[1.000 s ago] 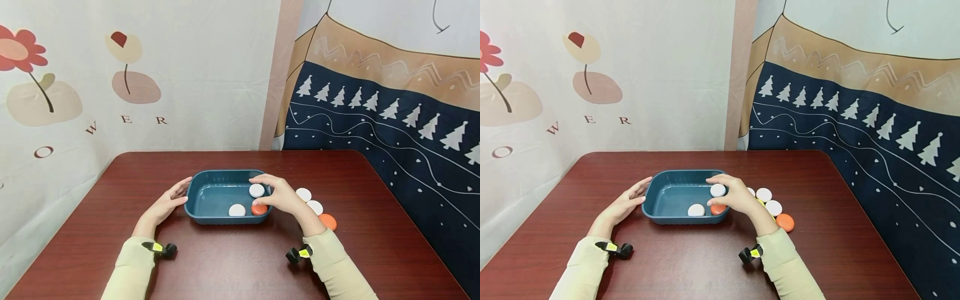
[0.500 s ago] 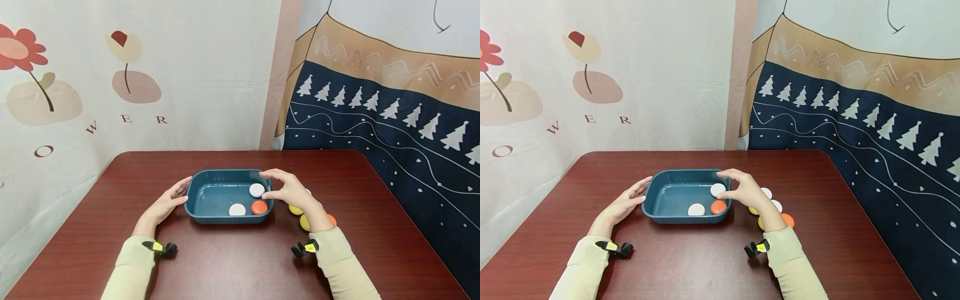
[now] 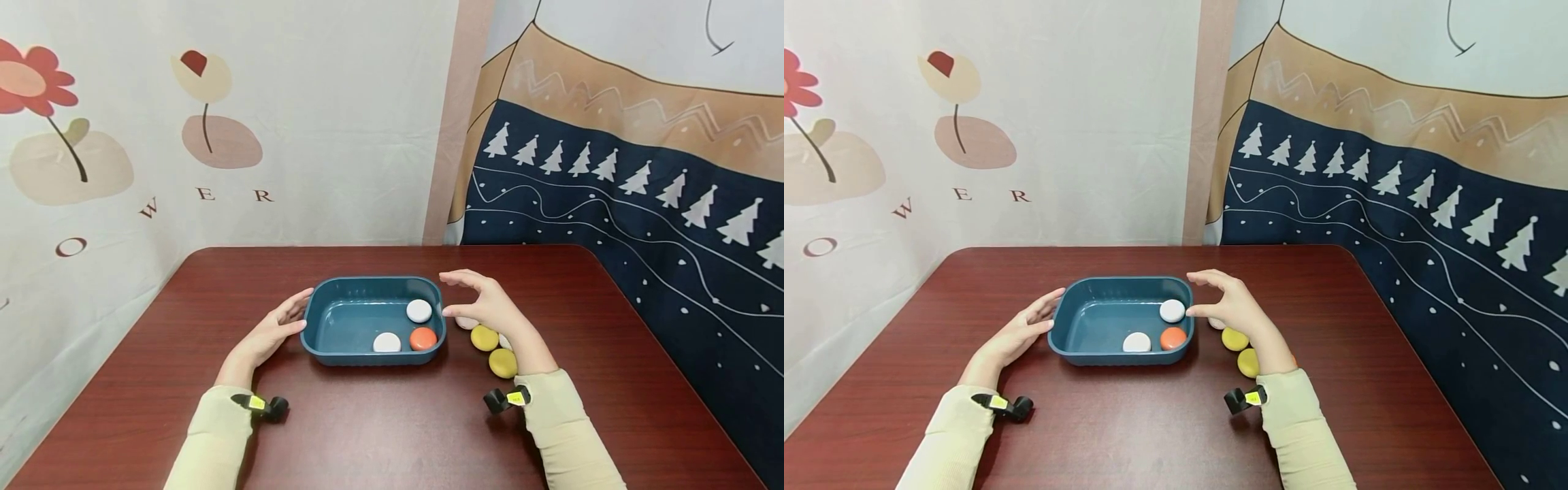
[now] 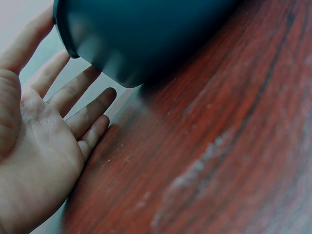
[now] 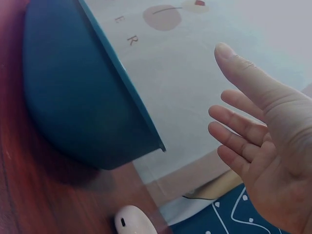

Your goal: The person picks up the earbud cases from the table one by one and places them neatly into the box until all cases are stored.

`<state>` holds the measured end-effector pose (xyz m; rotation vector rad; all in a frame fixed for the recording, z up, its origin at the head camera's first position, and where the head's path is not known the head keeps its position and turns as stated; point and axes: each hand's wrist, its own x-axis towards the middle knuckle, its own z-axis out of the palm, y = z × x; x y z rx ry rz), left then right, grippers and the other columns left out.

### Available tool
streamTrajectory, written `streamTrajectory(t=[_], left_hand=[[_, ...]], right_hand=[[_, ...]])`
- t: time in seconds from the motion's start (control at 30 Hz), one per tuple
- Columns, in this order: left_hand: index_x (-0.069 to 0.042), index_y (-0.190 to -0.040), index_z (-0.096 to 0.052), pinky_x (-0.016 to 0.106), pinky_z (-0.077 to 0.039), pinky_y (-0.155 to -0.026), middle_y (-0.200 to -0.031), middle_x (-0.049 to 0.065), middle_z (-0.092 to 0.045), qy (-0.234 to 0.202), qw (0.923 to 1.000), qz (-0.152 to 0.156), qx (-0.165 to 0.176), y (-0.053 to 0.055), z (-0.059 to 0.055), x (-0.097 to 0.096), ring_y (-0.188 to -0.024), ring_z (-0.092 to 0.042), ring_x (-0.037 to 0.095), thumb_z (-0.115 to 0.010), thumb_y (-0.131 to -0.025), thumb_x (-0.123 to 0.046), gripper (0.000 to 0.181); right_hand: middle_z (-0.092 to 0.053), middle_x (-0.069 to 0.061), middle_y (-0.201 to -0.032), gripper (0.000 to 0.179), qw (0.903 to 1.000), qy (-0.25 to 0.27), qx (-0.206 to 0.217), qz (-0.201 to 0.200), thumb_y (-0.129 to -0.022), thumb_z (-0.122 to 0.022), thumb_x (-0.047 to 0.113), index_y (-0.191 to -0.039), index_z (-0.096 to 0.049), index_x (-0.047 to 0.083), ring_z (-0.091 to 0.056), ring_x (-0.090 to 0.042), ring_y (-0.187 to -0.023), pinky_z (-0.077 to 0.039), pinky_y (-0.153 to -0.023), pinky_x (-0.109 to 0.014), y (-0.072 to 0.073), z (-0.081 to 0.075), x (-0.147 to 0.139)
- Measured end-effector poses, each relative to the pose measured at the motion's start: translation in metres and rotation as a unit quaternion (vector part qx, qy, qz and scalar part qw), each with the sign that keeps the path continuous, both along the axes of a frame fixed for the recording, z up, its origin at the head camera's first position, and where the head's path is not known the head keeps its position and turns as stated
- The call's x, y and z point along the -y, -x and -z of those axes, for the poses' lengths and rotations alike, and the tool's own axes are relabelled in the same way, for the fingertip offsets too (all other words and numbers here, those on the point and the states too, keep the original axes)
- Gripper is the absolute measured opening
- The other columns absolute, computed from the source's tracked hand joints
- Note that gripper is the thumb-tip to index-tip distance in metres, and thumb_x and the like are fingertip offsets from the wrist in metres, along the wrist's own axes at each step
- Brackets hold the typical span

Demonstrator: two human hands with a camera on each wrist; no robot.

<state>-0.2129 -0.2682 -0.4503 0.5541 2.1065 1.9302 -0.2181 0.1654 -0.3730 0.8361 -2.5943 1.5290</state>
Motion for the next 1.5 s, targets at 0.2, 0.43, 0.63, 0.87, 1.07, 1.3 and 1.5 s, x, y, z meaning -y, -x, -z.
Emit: streamTrajectory(t=[0.2,0.43,0.63,0.87,1.07,1.3,1.5], left_hand=[[-0.007,-0.152,-0.022,0.018,-0.033,-0.098,-0.152,0.021,-0.023,-0.001,1.0,0.002,-0.001,0.0,0.001,0.001,-0.133,-0.03,0.018,-0.055,-0.096,-0.005,0.065],[-0.007,-0.152,-0.022,0.018,-0.034,-0.098,-0.152,0.021,-0.023,0.0,1.0,0.0,-0.002,-0.001,0.001,0.001,-0.132,-0.032,0.017,-0.055,-0.096,-0.006,0.065],[-0.007,-0.152,-0.022,0.018,-0.033,-0.098,-0.152,0.022,-0.023,-0.005,1.0,0.004,-0.004,0.0,0.002,0.001,-0.13,-0.033,0.013,-0.054,-0.096,-0.005,0.065],[-0.006,-0.152,-0.022,0.018,-0.033,-0.098,-0.152,0.022,-0.024,-0.006,1.0,0.005,-0.005,0.0,0.002,0.001,-0.13,-0.034,0.014,-0.054,-0.096,-0.005,0.065],[-0.007,-0.152,-0.022,0.018,-0.033,-0.098,-0.152,0.022,-0.024,-0.004,1.0,0.004,-0.004,0.0,0.003,0.002,-0.13,-0.033,0.013,-0.054,-0.096,-0.005,0.064],[-0.008,-0.152,-0.022,0.018,-0.033,-0.098,-0.152,0.021,-0.024,0.0,1.0,0.004,-0.007,0.0,0.003,0.002,-0.131,-0.032,0.015,-0.054,-0.096,-0.006,0.064],[-0.007,-0.152,-0.023,0.018,-0.033,-0.098,-0.152,0.021,-0.024,0.0,1.0,0.004,-0.006,0.001,0.003,0.002,-0.132,-0.032,0.017,-0.055,-0.096,-0.006,0.065]], right_hand=[[-0.053,-0.008,-0.134,0.062,0.9997,0.001,0.014,0.019,-0.078,-0.081,0.013,-0.134,-0.055,0.007,-0.044,-0.029,-0.123,-0.035,-0.1,-0.053,0.002,-0.001,-0.009],[-0.056,-0.007,-0.131,0.06,0.9995,0.0,0.017,0.025,-0.078,-0.08,0.014,-0.133,-0.056,0.007,-0.045,-0.027,-0.122,-0.034,-0.101,-0.05,0.007,0.007,-0.019],[-0.057,-0.008,-0.129,0.059,0.9995,0.006,0.019,0.023,-0.078,-0.08,0.015,-0.132,-0.058,0.006,-0.047,-0.028,-0.12,-0.033,-0.1,-0.054,0.012,0.017,-0.024],[-0.056,-0.009,-0.131,0.061,0.9989,0.004,0.038,0.027,-0.078,-0.081,0.018,-0.133,-0.057,0.006,-0.045,-0.03,-0.122,-0.031,-0.101,-0.057,0.016,0.025,-0.029],[-0.056,-0.007,-0.13,0.061,0.9982,-0.016,0.043,0.037,-0.078,-0.081,0.022,-0.133,-0.057,0.008,-0.046,-0.028,-0.12,-0.031,-0.102,-0.054,0.018,0.03,-0.033],[-0.053,-0.008,-0.134,0.061,0.9966,-0.034,0.06,0.046,-0.08,-0.08,0.022,-0.134,-0.056,0.009,-0.042,-0.031,-0.124,-0.032,-0.101,-0.056,0.019,0.036,-0.035],[-0.049,-0.009,-0.138,0.065,0.9943,-0.053,0.079,0.047,-0.08,-0.079,0.029,-0.136,-0.053,0.008,-0.038,-0.033,-0.129,-0.03,-0.102,-0.056,0.022,0.043,-0.038]])
